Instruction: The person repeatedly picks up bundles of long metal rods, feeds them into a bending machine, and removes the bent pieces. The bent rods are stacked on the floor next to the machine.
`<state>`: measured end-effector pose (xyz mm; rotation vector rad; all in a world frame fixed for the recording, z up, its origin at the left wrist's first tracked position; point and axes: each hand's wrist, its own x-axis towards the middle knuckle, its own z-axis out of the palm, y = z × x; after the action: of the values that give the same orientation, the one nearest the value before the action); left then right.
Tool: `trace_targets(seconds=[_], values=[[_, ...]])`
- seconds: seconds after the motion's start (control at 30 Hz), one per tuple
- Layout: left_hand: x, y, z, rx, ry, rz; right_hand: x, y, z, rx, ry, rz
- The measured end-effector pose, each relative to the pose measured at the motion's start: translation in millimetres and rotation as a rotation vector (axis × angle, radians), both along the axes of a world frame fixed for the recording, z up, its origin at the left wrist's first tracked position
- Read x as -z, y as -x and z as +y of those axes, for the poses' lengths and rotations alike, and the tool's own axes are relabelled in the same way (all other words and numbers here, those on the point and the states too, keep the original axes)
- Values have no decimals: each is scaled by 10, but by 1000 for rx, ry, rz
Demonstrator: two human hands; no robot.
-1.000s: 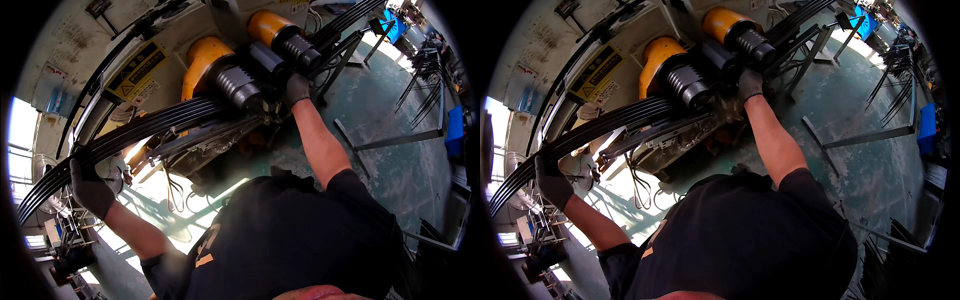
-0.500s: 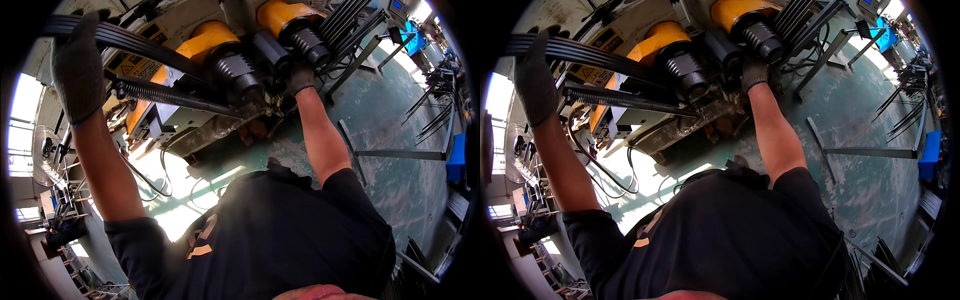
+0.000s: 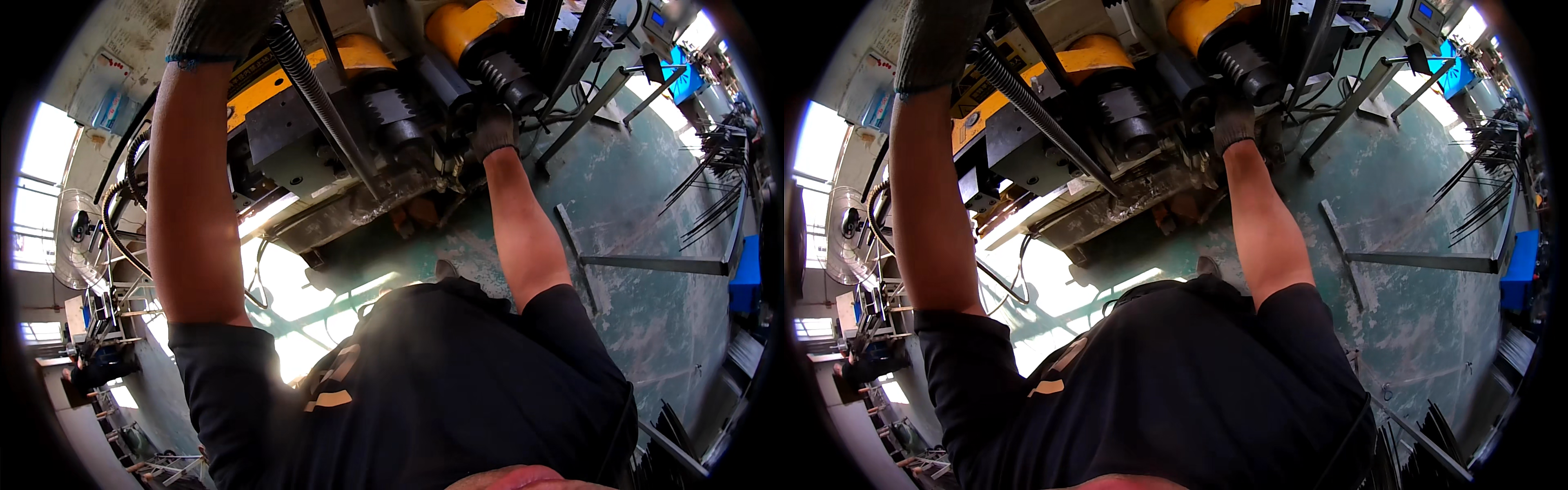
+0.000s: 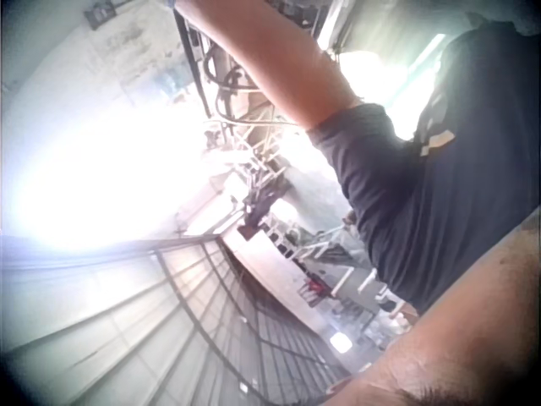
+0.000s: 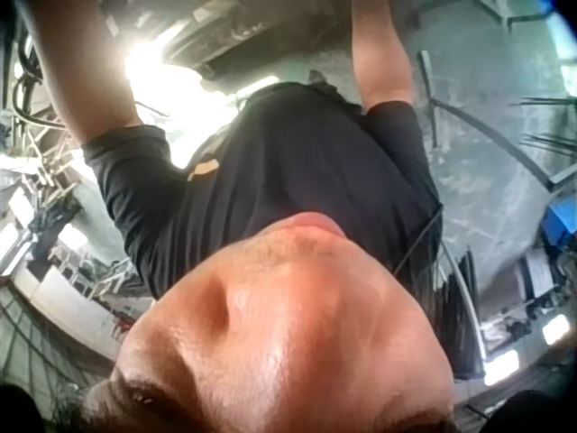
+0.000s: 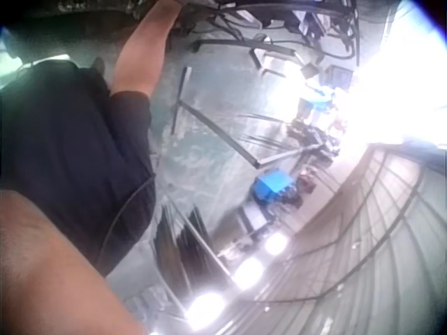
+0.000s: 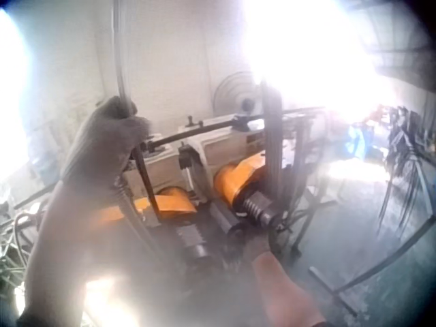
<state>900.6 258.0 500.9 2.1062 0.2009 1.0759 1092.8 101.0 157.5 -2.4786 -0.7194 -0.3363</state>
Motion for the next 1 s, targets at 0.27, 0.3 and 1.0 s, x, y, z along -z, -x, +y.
trace_targets(seconds=[0.27,0.3,1.0], values=[[-30,68,-106,42,-47,15,216,-196,-28,22,17,35],[-34,81,-93,34,-52,23,210,-174,11,19,14,51],[-267,-236,357,-205,-944,10,1058,-640,283,-212,-1200,585]])
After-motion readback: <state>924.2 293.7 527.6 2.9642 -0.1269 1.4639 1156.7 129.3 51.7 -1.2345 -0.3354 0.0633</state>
